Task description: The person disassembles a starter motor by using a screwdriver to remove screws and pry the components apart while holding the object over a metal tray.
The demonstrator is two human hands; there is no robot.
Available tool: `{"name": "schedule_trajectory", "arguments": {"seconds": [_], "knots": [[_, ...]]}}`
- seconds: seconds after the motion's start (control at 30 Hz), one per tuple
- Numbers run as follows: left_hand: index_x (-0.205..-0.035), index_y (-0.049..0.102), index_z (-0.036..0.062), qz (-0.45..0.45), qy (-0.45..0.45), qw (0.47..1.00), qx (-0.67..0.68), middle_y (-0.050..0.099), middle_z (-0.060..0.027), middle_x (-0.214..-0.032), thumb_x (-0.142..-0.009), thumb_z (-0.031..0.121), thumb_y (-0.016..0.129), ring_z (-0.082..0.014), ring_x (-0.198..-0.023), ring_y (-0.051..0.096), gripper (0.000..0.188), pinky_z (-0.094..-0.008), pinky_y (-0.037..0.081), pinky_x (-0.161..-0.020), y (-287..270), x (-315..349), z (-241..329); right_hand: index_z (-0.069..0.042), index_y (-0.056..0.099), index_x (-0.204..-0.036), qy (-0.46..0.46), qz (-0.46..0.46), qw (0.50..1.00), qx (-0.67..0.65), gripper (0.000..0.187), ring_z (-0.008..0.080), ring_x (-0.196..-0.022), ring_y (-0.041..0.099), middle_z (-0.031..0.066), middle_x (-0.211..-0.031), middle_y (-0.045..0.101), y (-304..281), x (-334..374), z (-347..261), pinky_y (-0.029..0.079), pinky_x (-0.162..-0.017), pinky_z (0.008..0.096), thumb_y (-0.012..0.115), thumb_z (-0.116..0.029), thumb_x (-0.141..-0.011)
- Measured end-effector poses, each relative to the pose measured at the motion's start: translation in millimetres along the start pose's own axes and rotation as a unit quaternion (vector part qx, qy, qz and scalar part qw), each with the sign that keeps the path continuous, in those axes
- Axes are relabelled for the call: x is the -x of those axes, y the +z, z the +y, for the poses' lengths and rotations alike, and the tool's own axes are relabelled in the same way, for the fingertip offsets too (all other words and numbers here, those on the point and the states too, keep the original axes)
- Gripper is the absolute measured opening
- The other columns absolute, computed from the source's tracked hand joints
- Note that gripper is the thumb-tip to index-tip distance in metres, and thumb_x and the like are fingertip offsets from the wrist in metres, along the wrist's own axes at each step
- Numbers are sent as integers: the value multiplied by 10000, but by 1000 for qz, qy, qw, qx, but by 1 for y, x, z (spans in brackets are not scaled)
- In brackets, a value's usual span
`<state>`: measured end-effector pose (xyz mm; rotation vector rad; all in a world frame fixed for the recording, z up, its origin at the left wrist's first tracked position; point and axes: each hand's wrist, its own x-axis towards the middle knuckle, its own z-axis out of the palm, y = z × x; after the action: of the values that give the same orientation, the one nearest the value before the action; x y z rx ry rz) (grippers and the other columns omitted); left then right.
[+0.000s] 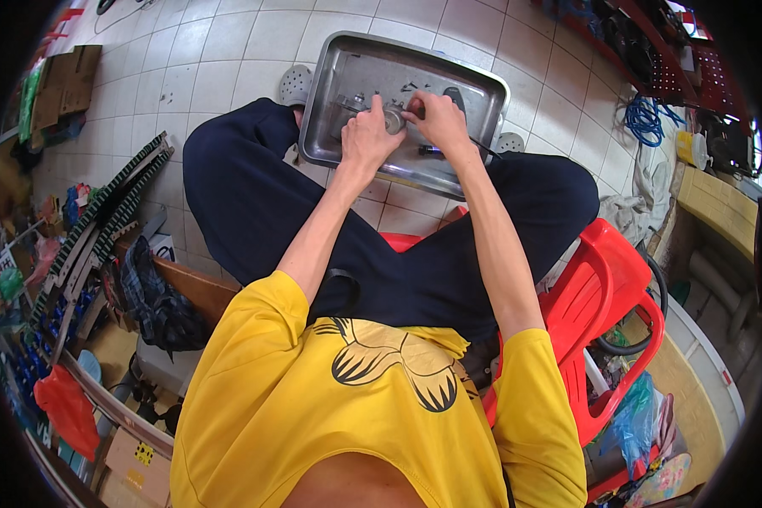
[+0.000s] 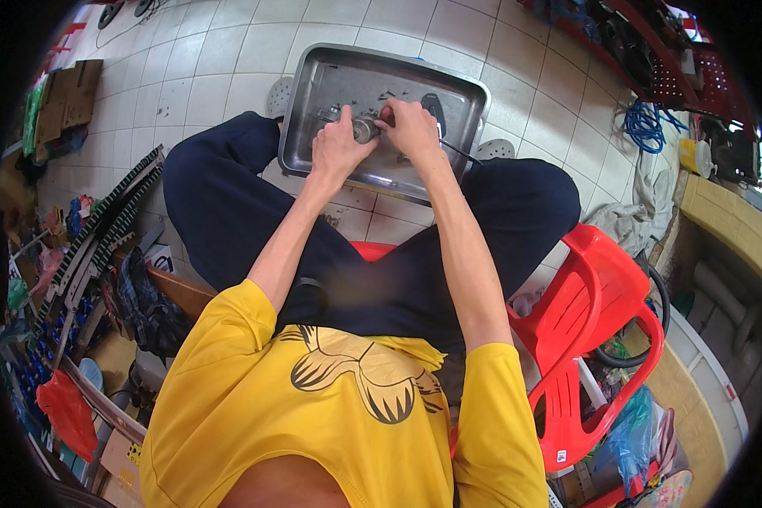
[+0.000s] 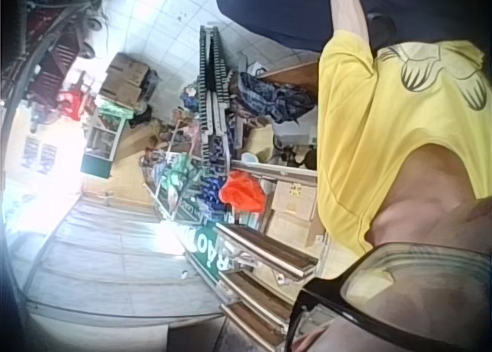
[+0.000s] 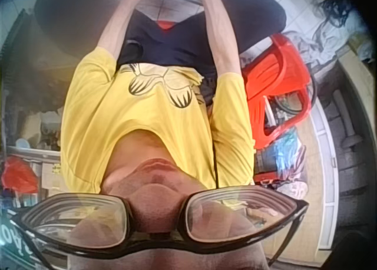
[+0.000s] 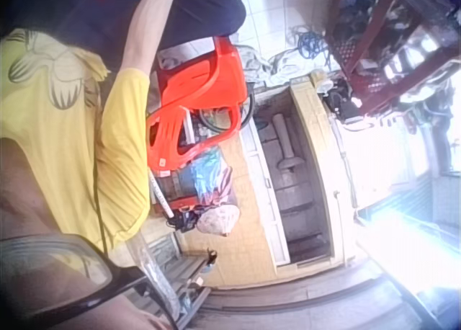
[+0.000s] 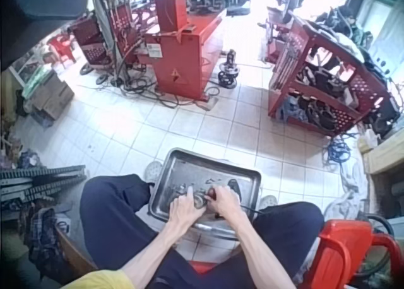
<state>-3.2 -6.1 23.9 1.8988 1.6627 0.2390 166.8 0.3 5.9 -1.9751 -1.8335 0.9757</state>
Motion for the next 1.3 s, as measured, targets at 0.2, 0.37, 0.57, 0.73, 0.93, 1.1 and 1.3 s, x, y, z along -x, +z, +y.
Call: {"name": "schedule_trajectory", "arguments": {"seconds": [0.2, 0.37, 0.57, 0.73, 0.93, 1.1, 1.3], "knots": [[-1120, 523, 18, -3, -3, 1000, -2, 732, -264, -865, -786, 419, 844, -481, -871, 719, 612, -556, 578, -750, -2, 0, -3, -28, 653, -986, -51, 67, 994, -65, 287, 345, -840, 696, 146, -863, 697, -41, 2, -19, 549, -756, 438, 807, -248, -885], [-1143, 532, 50, 1, 3, 1000, -17, 738, -227, -892, -814, 431, 828, -454, -876, 724, 584, -542, 581, -731, 2, -2, -3, 25, 546, -1107, -136, 148, 969, -146, 328, 299, -864, 634, 176, -969, 639, -95, 18, -47, 524, -821, 398, 746, -189, -959], [-1157, 537, 67, 15, 34, 998, -57, 733, -185, -938, -837, 459, 807, -440, -858, 726, 573, -549, 575, -694, 11, 0, -1, -28, 568, -1145, -227, 285, 921, 135, 391, 330, -880, 668, 151, -978, 689, -134, 50, -66, 530, -789, 406, 748, -324, -965], [-1242, 520, 75, 8, 45, 997, -66, 716, -196, -936, -842, 438, 804, -444, -851, 732, 610, -547, 573, -704, 15, 0, -3, -50, 582, -1139, -96, 227, 969, -6, 413, 321, -750, 699, 124, -920, 726, -135, 67, -77, 542, -685, 412, 770, -360, -940], [-1210, 518, 68, 11, 52, 997, -56, 723, -207, -945, -838, 432, 812, -449, -855, 731, 598, -543, 577, -705, 16, 4, -1, -54, 568, -1154, -137, 214, 962, -104, 362, 322, -754, 733, 144, -915, 735, -116, 87, -73, 575, -690, 398, 789, -236, -932], [-1132, 513, 45, 8, 35, 999, -30, 729, -229, -843, -837, 416, 821, -463, -825, 726, 565, -549, 578, -696, 11, -2, 0, -37, 573, -1152, -103, 212, 951, -199, 323, 264, -839, 763, 126, -952, 757, -111, 87, -67, 581, -776, 339, 775, -180, -945], [-1146, 525, 18, 4, 21, 1000, 3, 729, -227, -817, -819, 449, 833, -466, -809, 719, 622, -546, 580, -694, 16, -2, -11, -37, 580, -1136, -95, 191, 958, -192, 306, 264, -904, 764, 121, -974, 761, -103, 100, -57, 582, -784, 340, 779, -157, -936]]}}
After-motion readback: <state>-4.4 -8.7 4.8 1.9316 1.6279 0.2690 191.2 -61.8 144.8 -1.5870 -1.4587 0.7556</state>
